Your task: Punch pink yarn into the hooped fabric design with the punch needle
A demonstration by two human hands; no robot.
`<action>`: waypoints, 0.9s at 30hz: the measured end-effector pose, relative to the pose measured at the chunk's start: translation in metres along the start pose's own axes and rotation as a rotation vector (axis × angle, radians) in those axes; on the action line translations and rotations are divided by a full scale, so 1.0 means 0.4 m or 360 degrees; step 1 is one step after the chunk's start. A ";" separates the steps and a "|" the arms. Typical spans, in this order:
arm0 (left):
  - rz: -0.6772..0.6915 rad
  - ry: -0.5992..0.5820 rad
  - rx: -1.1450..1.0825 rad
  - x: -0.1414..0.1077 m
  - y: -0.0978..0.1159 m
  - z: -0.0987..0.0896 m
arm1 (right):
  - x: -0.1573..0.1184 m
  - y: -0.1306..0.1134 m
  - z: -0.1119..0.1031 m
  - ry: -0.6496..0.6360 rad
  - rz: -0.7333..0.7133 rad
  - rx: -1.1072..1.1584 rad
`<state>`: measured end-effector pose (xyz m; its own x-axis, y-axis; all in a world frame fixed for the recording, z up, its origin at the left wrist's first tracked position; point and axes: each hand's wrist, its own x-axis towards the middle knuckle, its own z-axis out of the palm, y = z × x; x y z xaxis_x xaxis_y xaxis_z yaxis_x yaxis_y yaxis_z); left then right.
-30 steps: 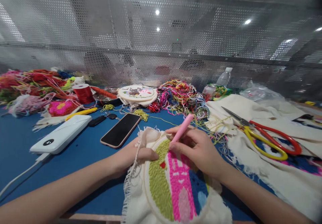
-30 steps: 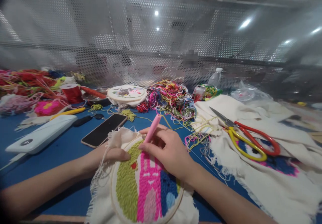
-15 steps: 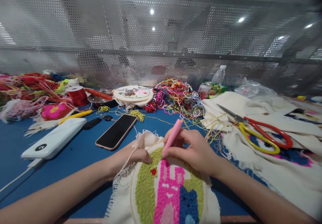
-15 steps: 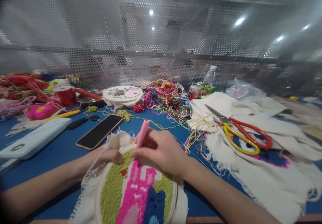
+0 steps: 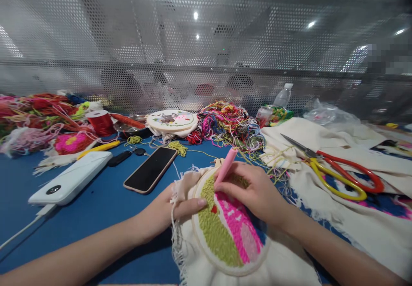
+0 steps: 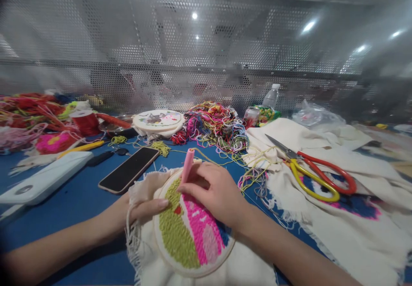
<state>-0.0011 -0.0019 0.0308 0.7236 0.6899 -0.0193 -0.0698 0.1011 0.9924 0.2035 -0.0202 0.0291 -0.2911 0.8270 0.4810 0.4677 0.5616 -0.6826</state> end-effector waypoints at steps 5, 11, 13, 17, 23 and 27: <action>0.0098 -0.0009 0.0209 0.001 -0.010 -0.007 | -0.012 0.009 -0.004 -0.0086 -0.0219 -0.0265; 0.0255 -0.0206 0.0410 0.040 -0.059 -0.051 | -0.023 0.023 0.004 -0.0007 -0.0285 -0.0181; 0.0249 -0.0200 0.0417 0.038 -0.059 -0.051 | -0.025 0.026 0.005 0.0005 -0.0290 -0.0137; 0.0225 -0.0100 0.0285 0.009 -0.030 -0.020 | -0.029 0.031 0.009 0.0051 -0.0257 -0.0084; 0.0214 -0.0094 0.0258 0.006 -0.030 -0.020 | -0.030 0.039 0.013 0.0091 -0.0249 -0.0019; 0.0306 -0.0215 0.0387 0.040 -0.065 -0.055 | -0.031 0.041 0.008 0.0089 -0.0255 -0.0061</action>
<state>-0.0030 0.0223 0.0020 0.7988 0.5769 0.1709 -0.0597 -0.2067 0.9766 0.2118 -0.0211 0.0103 -0.3179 0.7237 0.6125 0.4511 0.6837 -0.5737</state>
